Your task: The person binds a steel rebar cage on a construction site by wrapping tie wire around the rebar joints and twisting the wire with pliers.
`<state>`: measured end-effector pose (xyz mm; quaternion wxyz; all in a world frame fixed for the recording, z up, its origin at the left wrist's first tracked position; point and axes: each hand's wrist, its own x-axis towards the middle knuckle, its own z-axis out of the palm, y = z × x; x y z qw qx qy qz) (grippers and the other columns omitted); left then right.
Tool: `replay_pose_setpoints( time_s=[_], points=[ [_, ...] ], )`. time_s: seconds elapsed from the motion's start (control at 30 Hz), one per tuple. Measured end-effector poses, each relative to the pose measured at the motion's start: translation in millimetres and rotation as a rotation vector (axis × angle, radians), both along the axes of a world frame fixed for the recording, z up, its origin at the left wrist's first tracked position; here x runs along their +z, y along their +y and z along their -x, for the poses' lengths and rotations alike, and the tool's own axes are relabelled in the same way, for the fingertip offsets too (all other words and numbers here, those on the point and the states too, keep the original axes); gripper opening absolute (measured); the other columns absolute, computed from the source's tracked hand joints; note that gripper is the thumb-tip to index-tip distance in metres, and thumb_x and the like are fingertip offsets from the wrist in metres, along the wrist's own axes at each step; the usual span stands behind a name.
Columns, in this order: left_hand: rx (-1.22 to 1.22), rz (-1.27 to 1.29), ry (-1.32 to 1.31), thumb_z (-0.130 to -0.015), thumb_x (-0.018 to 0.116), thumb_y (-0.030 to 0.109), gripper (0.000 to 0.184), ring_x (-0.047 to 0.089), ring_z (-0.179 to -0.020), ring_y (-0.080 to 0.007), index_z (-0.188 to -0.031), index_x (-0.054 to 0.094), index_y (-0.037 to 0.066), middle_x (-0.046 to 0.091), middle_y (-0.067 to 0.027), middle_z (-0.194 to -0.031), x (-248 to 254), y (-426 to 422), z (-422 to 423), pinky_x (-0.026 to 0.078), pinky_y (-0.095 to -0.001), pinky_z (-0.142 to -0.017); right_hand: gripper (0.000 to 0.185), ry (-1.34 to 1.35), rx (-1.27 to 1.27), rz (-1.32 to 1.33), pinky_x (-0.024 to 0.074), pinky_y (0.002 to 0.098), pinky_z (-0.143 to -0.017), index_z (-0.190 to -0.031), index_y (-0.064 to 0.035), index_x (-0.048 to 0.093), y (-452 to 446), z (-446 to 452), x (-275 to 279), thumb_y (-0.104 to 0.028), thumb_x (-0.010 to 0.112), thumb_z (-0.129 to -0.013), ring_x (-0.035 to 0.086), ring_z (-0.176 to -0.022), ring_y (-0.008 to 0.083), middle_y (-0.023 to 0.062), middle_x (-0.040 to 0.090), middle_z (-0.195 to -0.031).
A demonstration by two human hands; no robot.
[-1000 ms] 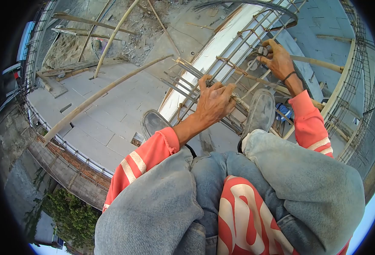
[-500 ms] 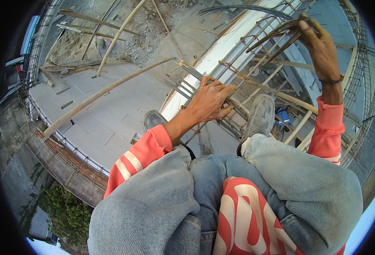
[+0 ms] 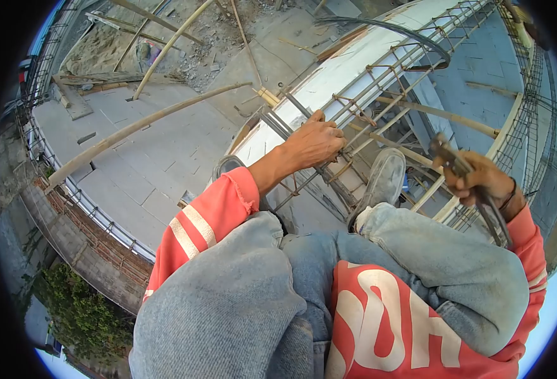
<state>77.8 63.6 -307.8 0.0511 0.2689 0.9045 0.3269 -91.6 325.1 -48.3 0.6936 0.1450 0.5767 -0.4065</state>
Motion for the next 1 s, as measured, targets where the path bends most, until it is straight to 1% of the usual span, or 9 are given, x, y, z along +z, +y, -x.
replay_pose_setpoints(
  time_s=[0.03, 0.07, 0.17, 0.23, 0.33, 0.47, 0.53, 0.63, 1.0],
  points=[
    [-0.016, 0.013, -0.002, -0.081, 0.069, 0.02, 0.008, 0.065, -0.09, -0.0182, -0.081, 0.068, 0.012, 0.068, -0.0004, -0.086, -2.2, 0.1, 1.3, 0.038, -0.0404, -0.088, 0.056, -0.037, 0.18, -0.173, 0.05, 0.0236, -0.05, -0.139, 0.0028, 0.049, -0.2, -15.7, -2.1, -0.007, 0.063, -0.085, 0.053, -0.066, 0.0103, 0.0017, 0.05, -0.081],
    [-0.017, 0.006, 0.0, -0.081, 0.069, 0.02, 0.008, 0.065, -0.09, -0.0182, -0.081, 0.068, 0.012, 0.068, -0.0004, -0.086, -0.4, -1.3, 3.7, 0.038, -0.0404, -0.088, 0.055, -0.03, 0.469, -0.197, 0.0588, 0.0349, -0.069, -0.142, -0.0014, 0.05, 10.4, -26.9, -10.7, -0.007, 0.058, -0.089, 0.063, -0.077, 0.0188, 0.0059, 0.059, -0.088],
    [-0.077, 0.069, -0.009, -0.083, 0.067, 0.018, 0.009, 0.066, -0.08, -0.0193, -0.077, 0.067, 0.012, 0.07, 0.0, -0.082, 2.3, -2.2, 9.9, 0.037, -0.0412, -0.091, 0.052, 0.548, 1.068, 0.143, 0.0565, 0.0437, -0.086, -0.142, -0.0041, 0.05, 48.4, -64.2, -45.8, -0.007, 0.058, -0.09, 0.068, -0.09, 0.0329, 0.0144, 0.066, -0.101],
    [-0.091, 0.045, 0.045, -0.084, 0.065, 0.019, 0.01, 0.065, -0.074, -0.0208, -0.078, 0.067, 0.012, 0.07, -0.0014, -0.079, -3.1, -1.5, 9.3, 0.036, -0.0415, -0.093, 0.053, 0.429, 1.09, -0.03, 0.051, 0.0498, -0.094, -0.141, -0.0035, 0.047, 19.4, -68.1, -37.5, -0.009, 0.058, -0.089, 0.063, -0.104, 0.0469, 0.0214, 0.064, -0.115],
    [-0.108, 0.041, 0.065, -0.085, 0.066, 0.021, 0.012, 0.065, -0.071, -0.021, -0.077, 0.067, 0.012, 0.069, -0.002, -0.076, -6.0, -1.4, 9.3, 0.036, -0.041, -0.094, 0.054, 0.718, 1.23, -0.031, 0.051, 0.0524, -0.09, -0.14, -0.0047, 0.046, 38.6, -81.5, -77.0, -0.009, 0.059, -0.088, 0.062, -0.104, 0.0482, 0.0232, 0.061, -0.12],
    [-0.136, 0.061, 0.044, -0.085, 0.066, 0.021, 0.012, 0.064, -0.07, -0.0213, -0.077, 0.066, 0.011, 0.068, -0.0016, -0.074, -2.4, -1.7, 12.8, 0.037, -0.0399, -0.093, 0.059, 0.794, 1.404, -0.256, 0.0485, 0.0564, -0.09, -0.145, -0.0055, 0.043, -10.3, -90.3, -83.5, -0.007, 0.057, -0.088, 0.061, -0.111, 0.0445, 0.0236, 0.056, -0.129],
    [-0.149, 0.072, -0.004, -0.085, 0.066, 0.021, 0.012, 0.064, -0.071, -0.0213, -0.078, 0.066, 0.011, 0.067, -0.0018, -0.075, -4.2, -2.8, 11.7, 0.037, -0.0393, -0.092, 0.065, 1.11, 1.551, -0.214, 0.0436, 0.0622, -0.094, -0.153, -0.0071, 0.036, -9.2, -97.2, -102.4, -0.01, 0.056, -0.091, 0.055, -0.122, 0.0409, 0.0246, 0.051, -0.135],
    [-0.129, -0.011, 0.006, -0.085, 0.066, 0.023, 0.014, 0.064, -0.075, -0.021, -0.08, 0.065, 0.01, 0.067, -0.0026, -0.077, -7.4, -5.1, 11.8, 0.038, -0.038, -0.089, 0.07, 1.206, 1.677, -0.226, 0.0358, 0.0688, -0.099, -0.159, -0.0081, 0.029, -14.7, -102.7, -117.6, -0.014, 0.053, -0.094, 0.048, -0.129, 0.0398, 0.0255, 0.047, -0.139],
    [-0.197, 0.019, 0.0, -0.085, 0.066, 0.025, 0.016, 0.063, -0.077, -0.0215, -0.08, 0.064, 0.01, 0.065, -0.0027, -0.077, -13.9, -4.9, 15.7, 0.039, -0.037, -0.088, 0.066, 1.39, 1.635, -0.186, 0.0348, 0.0648, -0.102, -0.158, -0.0026, 0.03, -16.4, -110.4, -137.0, -0.017, 0.051, -0.096, 0.048, -0.129, 0.0382, 0.0231, 0.049, -0.138]
  ],
)
